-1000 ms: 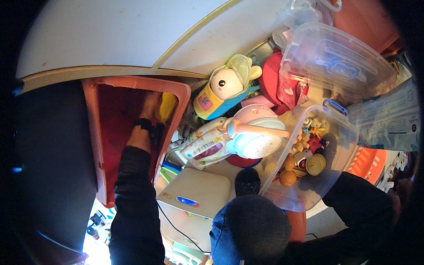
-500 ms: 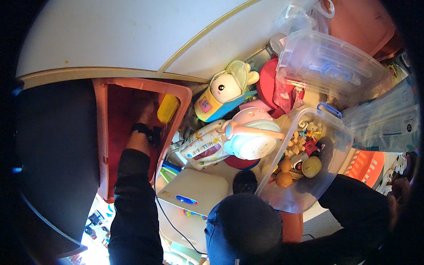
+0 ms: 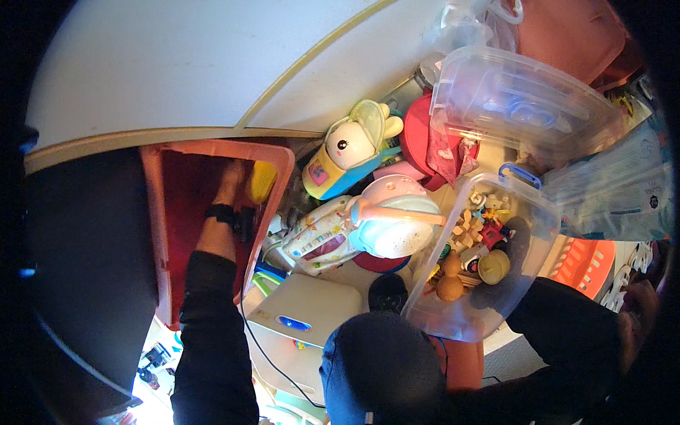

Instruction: The person sits on the floor and sorts through various toys and small items from stacked plastic bins. They pick up toys, examine them, and place them into different containers or back into the bins.

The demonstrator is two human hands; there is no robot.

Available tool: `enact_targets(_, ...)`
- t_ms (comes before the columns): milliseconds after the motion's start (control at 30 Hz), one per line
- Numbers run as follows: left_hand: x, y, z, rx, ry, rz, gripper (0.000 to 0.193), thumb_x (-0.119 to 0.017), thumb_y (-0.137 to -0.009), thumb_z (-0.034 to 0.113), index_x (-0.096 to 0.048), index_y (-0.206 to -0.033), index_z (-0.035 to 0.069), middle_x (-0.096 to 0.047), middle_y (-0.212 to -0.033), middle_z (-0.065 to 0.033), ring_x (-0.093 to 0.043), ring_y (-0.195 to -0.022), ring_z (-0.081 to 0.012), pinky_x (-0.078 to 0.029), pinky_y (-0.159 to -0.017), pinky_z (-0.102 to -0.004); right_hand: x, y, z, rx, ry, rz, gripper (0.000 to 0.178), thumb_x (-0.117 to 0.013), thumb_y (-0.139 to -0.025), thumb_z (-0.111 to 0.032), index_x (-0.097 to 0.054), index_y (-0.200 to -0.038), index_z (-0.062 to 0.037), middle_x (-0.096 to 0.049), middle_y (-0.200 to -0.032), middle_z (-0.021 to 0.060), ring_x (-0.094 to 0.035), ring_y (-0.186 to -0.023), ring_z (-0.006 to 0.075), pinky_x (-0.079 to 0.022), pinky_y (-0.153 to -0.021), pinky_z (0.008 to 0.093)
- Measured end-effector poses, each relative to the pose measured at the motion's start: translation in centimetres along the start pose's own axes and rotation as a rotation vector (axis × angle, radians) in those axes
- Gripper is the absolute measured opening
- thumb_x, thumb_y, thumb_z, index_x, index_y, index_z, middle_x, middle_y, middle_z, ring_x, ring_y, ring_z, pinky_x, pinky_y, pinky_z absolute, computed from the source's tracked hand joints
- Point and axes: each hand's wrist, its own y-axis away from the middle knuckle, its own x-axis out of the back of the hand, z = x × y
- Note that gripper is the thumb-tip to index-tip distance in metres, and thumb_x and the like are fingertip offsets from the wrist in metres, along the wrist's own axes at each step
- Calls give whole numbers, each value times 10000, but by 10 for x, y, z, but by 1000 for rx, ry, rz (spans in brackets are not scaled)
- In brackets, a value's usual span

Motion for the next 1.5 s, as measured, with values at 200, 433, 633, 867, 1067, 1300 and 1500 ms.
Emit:
enact_targets(200,80,126,88,-250,433,190,170,-577,-816,142,-642,-806,-15,-627,-736,-189,-620,-684,-242,-477,-653,-349,-13,9,-56,421,-16,50,313,-625,-787,-55,-551,-1090,-29,-531,-1044,147,-552,-932,257,-470,-778,374)
enact_targets(433,212,346,171,-570,981,286,80,-560,-816,-2,-597,-748,-19,-609,-797,-103,-564,-763,-163,-446,-695,-285,-32,30,-165,1018,-245,-154,308,-669,-756,-140,-595,-1034,-31,-581,-865,133,-590,-783,335,-497,-690,416)
enact_targets(633,311,461,218,-1013,1199,-111,133,-578,-807,107,-609,-716,14,-643,-806,-158,-596,-716,-226,-480,-706,-362,-46,77,-249,1373,-670,154,734,-757,-673,-166,-407,-1297,-2,-508,-1149,179,-471,-1125,349,-385,-920,499)
enact_targets(867,409,519,234,-1180,1619,-319,229,-481,-966,285,-499,-963,56,-457,-573,0,-473,-477,-110,-385,-443,-256,2,98,-216,1180,-685,-314,171,-611,-881,-150,-655,-942,3,-623,-720,86,-592,-613,126,-469,-565,285)
enact_targets(1067,463,520,208,-1034,1659,58,209,-401,-1005,243,-490,-951,63,-331,-554,44,-314,-430,-39,-259,-406,-184,42,95,-124,1048,-742,-219,211,-577,-923,-191,-660,-902,2,-550,-641,-19,-462,-566,54,-387,-504,236)
enact_targets(1300,491,509,168,-789,1475,112,188,-526,-943,227,-522,-804,100,-351,-553,44,-368,-468,-57,-331,-461,-180,50,106,-33,759,-648,-217,257,-559,-937,-229,-660,-864,-5,-506,-603,-48,-449,-575,42,-376,-521,233)
enact_targets(1500,466,484,141,-690,1354,159,255,-579,-914,216,-463,-696,149,-359,-588,37,-378,-529,-92,-377,-547,-252,66,115,25,668,-719,-182,255,-558,-940,-235,-653,-892,-4,-498,-632,-42,-450,-574,54,-361,-510,219)
